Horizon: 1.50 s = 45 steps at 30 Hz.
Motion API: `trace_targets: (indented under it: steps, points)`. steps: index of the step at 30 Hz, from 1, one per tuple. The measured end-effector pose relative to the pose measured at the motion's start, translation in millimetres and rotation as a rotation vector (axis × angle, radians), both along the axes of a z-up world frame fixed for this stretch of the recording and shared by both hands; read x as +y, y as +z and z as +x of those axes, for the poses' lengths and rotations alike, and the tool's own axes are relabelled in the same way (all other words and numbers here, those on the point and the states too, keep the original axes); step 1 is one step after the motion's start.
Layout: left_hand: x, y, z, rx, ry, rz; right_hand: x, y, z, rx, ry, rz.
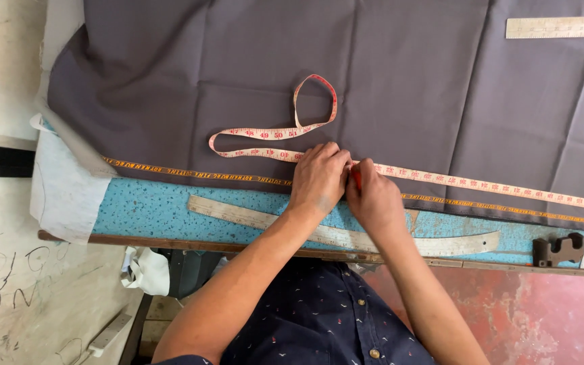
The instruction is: Measuring fabric dimensions with a tape measure and marking cutting lines with tailor's chalk and an L-square ruler.
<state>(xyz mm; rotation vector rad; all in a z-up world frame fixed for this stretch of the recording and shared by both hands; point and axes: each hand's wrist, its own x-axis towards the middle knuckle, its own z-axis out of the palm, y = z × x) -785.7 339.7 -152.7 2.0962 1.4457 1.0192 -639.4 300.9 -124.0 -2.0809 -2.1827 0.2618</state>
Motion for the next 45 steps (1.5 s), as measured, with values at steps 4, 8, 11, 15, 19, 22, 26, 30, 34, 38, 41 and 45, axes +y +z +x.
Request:
trace_targets:
  steps: [4,8,11,15,19,22,26,30,34,38,41,45]
  points:
    - [-2.0,1.9,-0.8,-0.018,-0.010,0.001,5.1,28.1,7.0,0.023,-0.016,-0.075]
    - [-4.4,12.0,-6.9,-0.054,-0.023,-0.011,10.2,18.7,8.6,0.135,-0.077,-0.014]
    - [1.0,12.3,-24.0,-0.013,-0.044,-0.060,14.4,15.0,8.2,0.130,-0.068,0.009]
    - [6.1,10.1,-44.1,0.023,-0.062,-0.117,10.5,13.9,9.2,0.155,-0.062,0.028]
    - [9.1,5.1,-41.5,0.068,-0.037,-0.103,7.3,17.9,-12.3,0.212,-0.058,0.039]
    - [8.9,7.5,-42.0,0.040,-0.040,-0.119,4.7,18.1,-24.7,0.287,-0.088,0.019]
    - [7.5,12.6,-44.2,-0.011,-0.031,-0.108,5.4,15.0,-31.3,0.325,-0.084,-0.016]
    - [7.5,10.3,-42.4,-0.027,-0.023,-0.092,5.9,16.0,-33.8,0.313,-0.106,-0.028]
    - [8.4,6.7,-40.3,0.002,-0.004,-0.082,10.7,-1.1,-32.1,0.227,-0.085,-0.034]
    - [7.6,10.1,-40.6,0.049,0.014,-0.125,10.3,7.6,-34.1,0.138,-0.001,-0.057]
    - [5.6,16.9,-43.0,0.050,0.008,-0.137,-0.4,28.2,-28.3,0.148,0.048,-0.120]
    - [5.8,19.2,-42.8,0.053,-0.005,-0.162,-29.4,58.2,-9.0,0.183,-0.007,-0.115]
